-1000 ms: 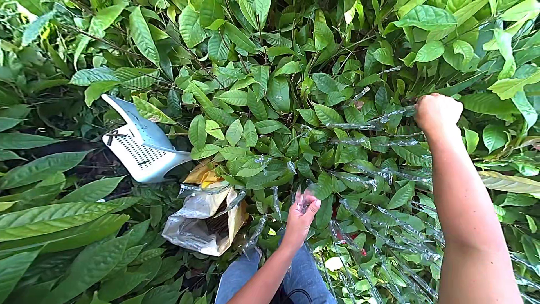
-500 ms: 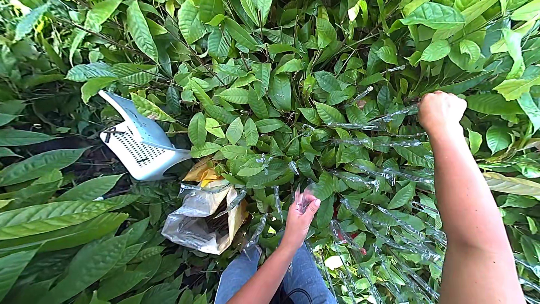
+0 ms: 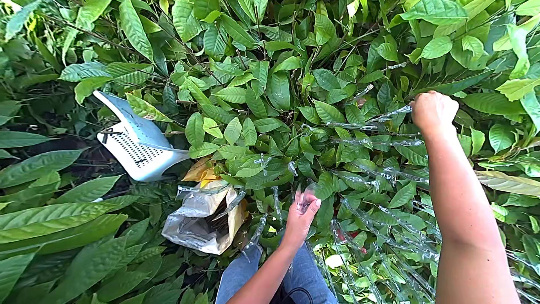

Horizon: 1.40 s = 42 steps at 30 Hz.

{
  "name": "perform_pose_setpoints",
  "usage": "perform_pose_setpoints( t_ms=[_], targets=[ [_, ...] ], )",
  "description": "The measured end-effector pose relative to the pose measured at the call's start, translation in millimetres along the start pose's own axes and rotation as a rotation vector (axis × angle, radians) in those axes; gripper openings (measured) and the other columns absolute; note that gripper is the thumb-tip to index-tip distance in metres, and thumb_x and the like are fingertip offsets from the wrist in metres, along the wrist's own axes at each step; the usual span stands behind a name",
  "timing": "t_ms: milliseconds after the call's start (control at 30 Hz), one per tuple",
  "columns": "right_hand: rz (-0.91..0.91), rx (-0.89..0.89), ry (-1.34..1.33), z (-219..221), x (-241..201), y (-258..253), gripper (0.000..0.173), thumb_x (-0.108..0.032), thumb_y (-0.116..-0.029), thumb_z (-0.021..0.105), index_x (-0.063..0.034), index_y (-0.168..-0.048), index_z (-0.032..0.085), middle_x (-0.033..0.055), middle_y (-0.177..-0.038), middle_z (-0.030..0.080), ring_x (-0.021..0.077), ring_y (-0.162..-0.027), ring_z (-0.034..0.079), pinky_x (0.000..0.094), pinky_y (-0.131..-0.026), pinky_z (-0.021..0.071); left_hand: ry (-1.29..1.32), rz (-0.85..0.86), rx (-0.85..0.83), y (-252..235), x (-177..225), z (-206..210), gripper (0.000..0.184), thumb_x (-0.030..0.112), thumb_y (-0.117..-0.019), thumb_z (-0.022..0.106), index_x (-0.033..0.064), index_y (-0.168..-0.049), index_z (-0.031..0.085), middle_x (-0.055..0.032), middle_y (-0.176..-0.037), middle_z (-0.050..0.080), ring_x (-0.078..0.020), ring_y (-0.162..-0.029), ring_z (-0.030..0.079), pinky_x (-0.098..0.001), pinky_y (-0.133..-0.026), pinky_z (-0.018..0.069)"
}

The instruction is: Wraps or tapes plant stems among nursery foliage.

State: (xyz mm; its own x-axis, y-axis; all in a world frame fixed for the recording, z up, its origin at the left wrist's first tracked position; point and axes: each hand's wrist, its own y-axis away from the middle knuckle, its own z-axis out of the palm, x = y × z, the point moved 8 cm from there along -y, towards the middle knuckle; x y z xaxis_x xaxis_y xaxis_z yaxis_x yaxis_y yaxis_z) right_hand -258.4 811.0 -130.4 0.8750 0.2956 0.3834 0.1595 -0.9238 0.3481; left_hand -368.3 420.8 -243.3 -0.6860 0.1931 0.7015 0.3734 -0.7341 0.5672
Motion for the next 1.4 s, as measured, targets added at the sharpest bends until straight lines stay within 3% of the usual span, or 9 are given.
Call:
perform_pose_setpoints(
  t_ms=[400, 767, 1000, 1400],
  targets=[
    [0.037, 0.015, -0.024, -12, 8, -3, 0.037, -0.022, -0.1076, 0.048, 0.0096, -0.112, 0.067, 0.0364, -0.120, 0.064, 0.0574, -0.113, 0.061, 0.0739, -0.082, 0.0467, 0.007, -0.006, -0.002, -3, 4, 1, 0.007, 0.002, -0.0950, 0.060, 0.0076, -0.095, 0.064, 0.0063, -0.080, 0.061, 0.0019, -0.059, 0.048, -0.0127, -0.055, 0.0409],
    [0.039, -0.074, -0.041, 7, -2, -9, 0.039, -0.027, -0.1079, 0.050, 0.0064, -0.114, 0.068, 0.0370, -0.119, 0.064, 0.0580, -0.114, 0.061, 0.0750, -0.085, 0.0459, 0.002, -0.007, -0.002, -3, 4, -5, 0.006, 0.003, -0.0956, 0.060, 0.0073, -0.094, 0.063, 0.0059, -0.079, 0.061, 0.0017, -0.058, 0.048, -0.0132, -0.054, 0.0405],
    [0.032, 0.043, -0.064, -15, 17, -3, 0.034, -0.023, -0.1069, 0.052, 0.0055, -0.117, 0.069, 0.0363, -0.124, 0.063, 0.0590, -0.115, 0.059, 0.0774, -0.085, 0.0436, 0.017, -0.010, 0.016, -3, 4, -10, 0.008, 0.002, -0.0959, 0.059, 0.0075, -0.094, 0.064, 0.0065, -0.077, 0.061, 0.0021, -0.056, 0.047, -0.0128, -0.053, 0.0394],
    [0.026, 0.013, -0.020, -16, 18, 4, 0.035, -0.026, -0.1067, 0.054, 0.0035, -0.116, 0.070, 0.0351, -0.122, 0.065, 0.0576, -0.115, 0.060, 0.0765, -0.084, 0.0442, 0.022, -0.001, 0.010, -1, 5, -12, 0.008, 0.002, -0.0954, 0.059, 0.0078, -0.093, 0.064, 0.0064, -0.077, 0.061, 0.0023, -0.056, 0.046, -0.0126, -0.053, 0.0394]
  ],
)
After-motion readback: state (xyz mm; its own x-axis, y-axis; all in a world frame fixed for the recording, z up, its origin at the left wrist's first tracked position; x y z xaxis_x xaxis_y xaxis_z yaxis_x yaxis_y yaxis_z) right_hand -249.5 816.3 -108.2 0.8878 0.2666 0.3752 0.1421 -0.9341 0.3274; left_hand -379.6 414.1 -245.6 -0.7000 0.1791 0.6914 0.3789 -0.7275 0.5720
